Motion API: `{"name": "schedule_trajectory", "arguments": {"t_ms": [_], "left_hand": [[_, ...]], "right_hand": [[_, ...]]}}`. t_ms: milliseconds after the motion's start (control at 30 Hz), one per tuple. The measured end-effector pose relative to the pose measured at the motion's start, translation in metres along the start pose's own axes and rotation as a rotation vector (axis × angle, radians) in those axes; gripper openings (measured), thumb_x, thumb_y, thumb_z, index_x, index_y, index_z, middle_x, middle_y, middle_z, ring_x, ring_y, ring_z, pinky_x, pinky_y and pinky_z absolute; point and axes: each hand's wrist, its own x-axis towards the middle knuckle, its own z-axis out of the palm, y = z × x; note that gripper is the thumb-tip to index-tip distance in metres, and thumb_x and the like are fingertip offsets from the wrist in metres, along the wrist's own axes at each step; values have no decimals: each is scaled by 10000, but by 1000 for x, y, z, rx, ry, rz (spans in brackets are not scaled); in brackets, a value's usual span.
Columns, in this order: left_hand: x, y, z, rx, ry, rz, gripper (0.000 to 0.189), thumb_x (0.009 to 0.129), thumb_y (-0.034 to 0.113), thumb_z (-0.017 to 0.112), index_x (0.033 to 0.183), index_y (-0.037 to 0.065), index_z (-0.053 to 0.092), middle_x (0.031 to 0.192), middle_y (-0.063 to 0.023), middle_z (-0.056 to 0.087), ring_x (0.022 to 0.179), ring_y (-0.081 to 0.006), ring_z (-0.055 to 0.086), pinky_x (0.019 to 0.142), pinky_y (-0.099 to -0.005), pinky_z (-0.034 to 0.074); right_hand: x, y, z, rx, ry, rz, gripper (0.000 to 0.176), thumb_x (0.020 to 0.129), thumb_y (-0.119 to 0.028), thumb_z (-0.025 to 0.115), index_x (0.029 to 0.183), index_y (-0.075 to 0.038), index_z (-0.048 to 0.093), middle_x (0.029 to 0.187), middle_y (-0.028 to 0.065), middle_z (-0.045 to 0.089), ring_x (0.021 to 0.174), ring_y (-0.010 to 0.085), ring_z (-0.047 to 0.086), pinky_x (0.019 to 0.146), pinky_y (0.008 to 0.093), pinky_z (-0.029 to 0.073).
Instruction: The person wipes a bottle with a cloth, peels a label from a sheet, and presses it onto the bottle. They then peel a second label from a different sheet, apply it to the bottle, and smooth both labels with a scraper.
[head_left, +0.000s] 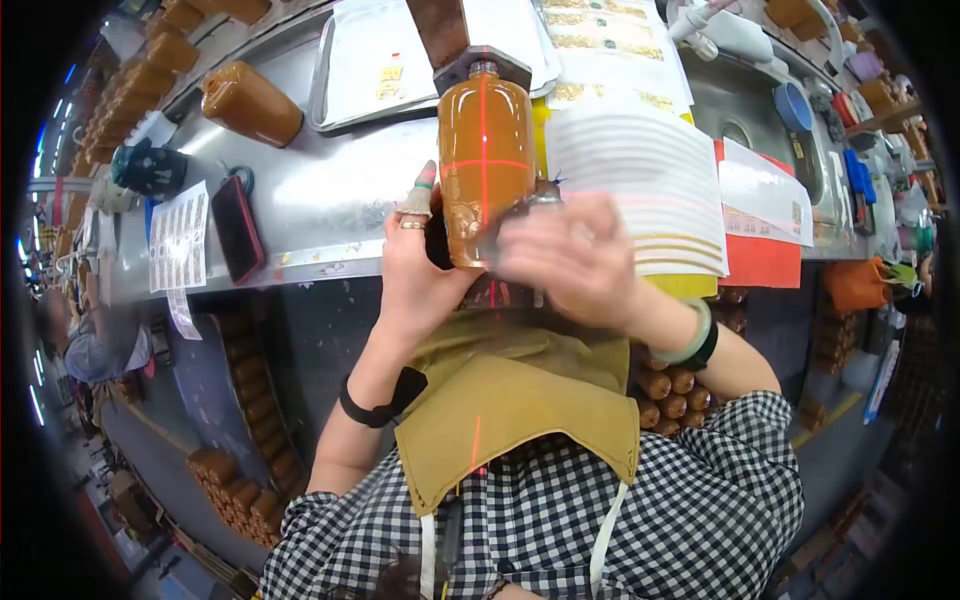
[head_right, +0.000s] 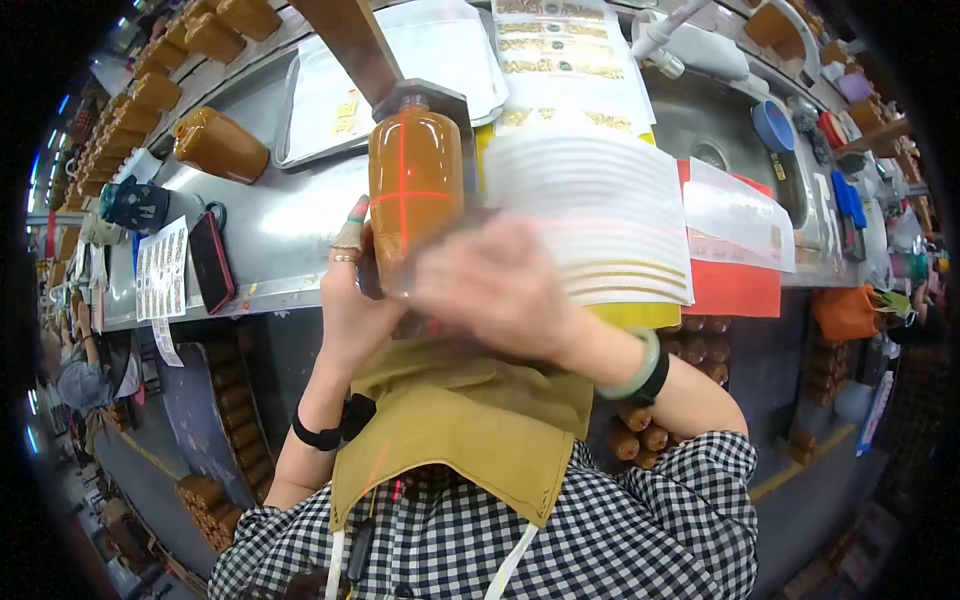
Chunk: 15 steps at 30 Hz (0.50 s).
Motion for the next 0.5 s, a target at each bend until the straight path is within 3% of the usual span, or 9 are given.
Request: {"name": "schedule_trajectory", "arguments": {"t_ms": [33, 133, 200, 233, 367, 433, 500], "left_hand": [[2, 1, 0, 0, -11, 11, 1010, 712, 171, 934, 1550, -14, 402, 1328, -196, 648, 1212, -358, 584, 1038, -439, 483], [4, 6, -3, 7, -47, 13, 964, 721, 170, 922, 1534, -2, 434, 1351, -205, 637, 1224, -361, 586, 1048, -453, 477], [4, 6, -4, 77, -41, 46, 952, 722, 169, 920, 1530, 3, 444, 1356, -206, 636, 1229, -359, 589, 1052, -452, 476], [3, 5, -2, 31, -43, 25, 942, 726, 167, 917, 1528, 5, 449, 1358, -205, 636, 1233, -360, 592, 1056, -447, 476], [3, -3, 2, -110, -5, -30, 920, 720, 172, 921, 1510, 7, 479, 1361, -193, 641, 1228, -360, 597, 1060, -434, 481], [1, 10, 3, -103, 22, -64, 926, 703, 186, 936, 1498, 5, 495, 1373, -190, 635, 1237, -356, 592, 1059, -431, 480], [-1, 21, -1, -94, 41, -100, 933, 686, 200, 950, 1485, 2, 511, 1384, -187, 630, 1247, -352, 588, 1058, -428, 480]], "right_hand": [[-3, -6, -4, 93, -16, -105, 216, 806, -130, 694, 1014, -167, 743, 1044, -35, 726, 899, 169, 658, 804, 384, 459], [6, -1, -6, 144, -24, 44, 212, 795, -100, 701, 1000, -144, 736, 1007, -18, 732, 844, 192, 658, 789, 381, 465], [16, 29, 2, -4, 218, 310, 207, 774, -86, 710, 975, -133, 729, 970, 3, 735, 801, 212, 648, 783, 371, 460], [16, 32, -1, -108, 210, 292, 195, 760, -81, 708, 947, -131, 721, 960, 19, 733, 812, 220, 645, 786, 361, 461], [2, -12, -2, 68, 27, 18, 245, 772, -79, 698, 1003, -142, 751, 985, 8, 743, 828, 196, 623, 780, 366, 452], [13, -19, -14, 160, -36, 7, 277, 766, -17, 747, 1027, -106, 776, 976, 16, 757, 781, 213, 602, 761, 339, 438], [18, -8, -17, 71, 109, 178, 275, 752, -27, 757, 1016, -102, 775, 986, 35, 760, 800, 208, 624, 770, 343, 440]]}}
